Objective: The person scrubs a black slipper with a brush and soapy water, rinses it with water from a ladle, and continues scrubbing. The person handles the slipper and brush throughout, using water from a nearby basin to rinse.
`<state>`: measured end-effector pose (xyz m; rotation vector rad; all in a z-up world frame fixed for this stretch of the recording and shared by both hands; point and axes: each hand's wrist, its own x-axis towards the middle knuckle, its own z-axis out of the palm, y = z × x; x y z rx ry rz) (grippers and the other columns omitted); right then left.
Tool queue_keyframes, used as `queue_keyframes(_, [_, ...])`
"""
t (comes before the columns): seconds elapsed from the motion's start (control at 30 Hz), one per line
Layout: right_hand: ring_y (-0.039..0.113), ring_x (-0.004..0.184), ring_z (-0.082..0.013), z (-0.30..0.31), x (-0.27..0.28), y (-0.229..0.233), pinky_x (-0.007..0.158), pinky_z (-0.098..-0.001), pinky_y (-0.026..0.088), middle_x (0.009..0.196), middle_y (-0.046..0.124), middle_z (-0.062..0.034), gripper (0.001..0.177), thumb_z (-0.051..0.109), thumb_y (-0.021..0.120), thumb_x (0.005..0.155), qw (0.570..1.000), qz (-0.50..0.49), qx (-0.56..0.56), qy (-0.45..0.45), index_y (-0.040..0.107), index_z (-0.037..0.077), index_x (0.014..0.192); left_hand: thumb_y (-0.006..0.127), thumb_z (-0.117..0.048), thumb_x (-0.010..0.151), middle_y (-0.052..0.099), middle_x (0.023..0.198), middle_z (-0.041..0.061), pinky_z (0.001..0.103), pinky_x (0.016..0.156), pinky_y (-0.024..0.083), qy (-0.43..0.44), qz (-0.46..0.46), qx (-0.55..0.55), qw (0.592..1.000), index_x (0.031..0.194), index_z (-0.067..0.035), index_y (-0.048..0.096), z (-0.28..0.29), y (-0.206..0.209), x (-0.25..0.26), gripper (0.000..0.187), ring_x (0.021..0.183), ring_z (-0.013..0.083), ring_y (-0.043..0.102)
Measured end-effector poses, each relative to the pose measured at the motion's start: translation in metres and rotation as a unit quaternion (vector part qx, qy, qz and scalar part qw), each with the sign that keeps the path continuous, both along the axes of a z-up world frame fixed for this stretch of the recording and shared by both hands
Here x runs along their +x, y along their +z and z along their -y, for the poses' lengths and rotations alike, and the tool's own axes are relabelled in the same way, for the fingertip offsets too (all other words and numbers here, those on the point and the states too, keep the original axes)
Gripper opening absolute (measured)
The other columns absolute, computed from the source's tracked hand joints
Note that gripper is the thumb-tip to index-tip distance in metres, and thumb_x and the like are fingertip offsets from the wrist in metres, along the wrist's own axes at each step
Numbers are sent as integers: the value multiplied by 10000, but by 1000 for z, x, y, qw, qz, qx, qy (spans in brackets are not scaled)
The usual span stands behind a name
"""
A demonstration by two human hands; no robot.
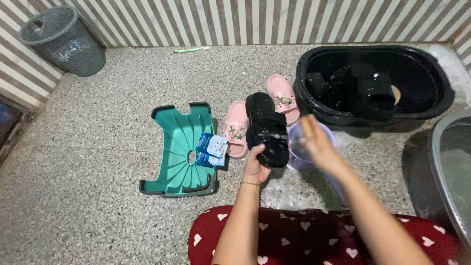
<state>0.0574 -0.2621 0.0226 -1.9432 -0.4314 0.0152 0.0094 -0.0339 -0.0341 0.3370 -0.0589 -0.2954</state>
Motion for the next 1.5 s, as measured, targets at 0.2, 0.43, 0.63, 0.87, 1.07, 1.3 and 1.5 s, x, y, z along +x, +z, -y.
queue_keyframes(0.2, [612, 951, -379, -94, -118, 69, 815, -470, 536, 1105, 609, -182, 606, 351, 678, 919, 945, 200, -254, -53, 550, 226, 1498, 563, -721, 942, 680, 1235, 187, 458, 973, 542, 23, -37, -34, 998, 1319, -3, 609, 3, -3, -6, 813, 1098, 333, 677])
queue_keyframes(0.43, [617, 971, -417, -135, -66, 82, 794, -499, 541, 1274, 629, -217, 491, 334, 579, 1006, 959, 164, -168, -160, 559, 203, 1478, 545, -577, 939, 670, 1335, 53, 389, 1085, 487, 117, -77, 61, 988, 1383, -152, 617, 17, 8, -9, 620, 1223, 220, 643])
queue_keyframes(0.63, [637, 957, -431, -129, -127, 67, 694, -475, 571, 1280, 619, -272, 510, 328, 561, 965, 940, 229, -205, -146, 566, 189, 1456, 497, -702, 1012, 651, 1259, 176, 447, 1040, 476, 105, -30, 53, 993, 1330, -12, 604, 4, -15, 3, 768, 1154, 307, 625])
queue_keyframes(0.87, [644, 957, -422, -129, -38, 120, 787, -512, 555, 1307, 595, -239, 442, 381, 478, 1072, 932, 120, -254, -228, 574, 245, 1482, 490, -482, 1002, 307, 1664, 73, 374, 1223, 277, 229, 85, 334, 911, 1609, -64, 262, 59, 43, -34, 772, 1505, 190, 324])
queue_keyframes(1.07, [611, 1071, -393, -115, -112, 91, 802, -467, 574, 1478, 570, -148, 445, 272, 524, 998, 927, 260, -210, -173, 588, 219, 1435, 429, -443, 1083, 410, 1564, 253, 451, 1182, 361, 176, 52, 164, 969, 1576, 65, 312, 30, 37, -25, 717, 1394, 323, 469])
queue_keyframes(1.3, [656, 936, -432, -99, -62, 112, 726, -509, 556, 1267, 601, -201, 433, 271, 529, 1046, 937, 189, -207, -211, 560, 195, 1471, 498, -303, 936, 429, 1560, 86, 379, 1198, 313, 229, 100, 232, 940, 1584, -136, 282, 52, 79, -55, 703, 1428, 209, 432])
queue_keyframes(1.5, [661, 902, -417, -110, -132, 85, 666, -482, 566, 1280, 605, -225, 488, 289, 528, 1005, 947, 242, -164, -136, 522, 174, 1480, 480, -536, 1026, 628, 1310, 216, 476, 1092, 440, 127, 12, 10, 992, 1405, 53, 511, 19, 57, -39, 701, 1226, 341, 594])
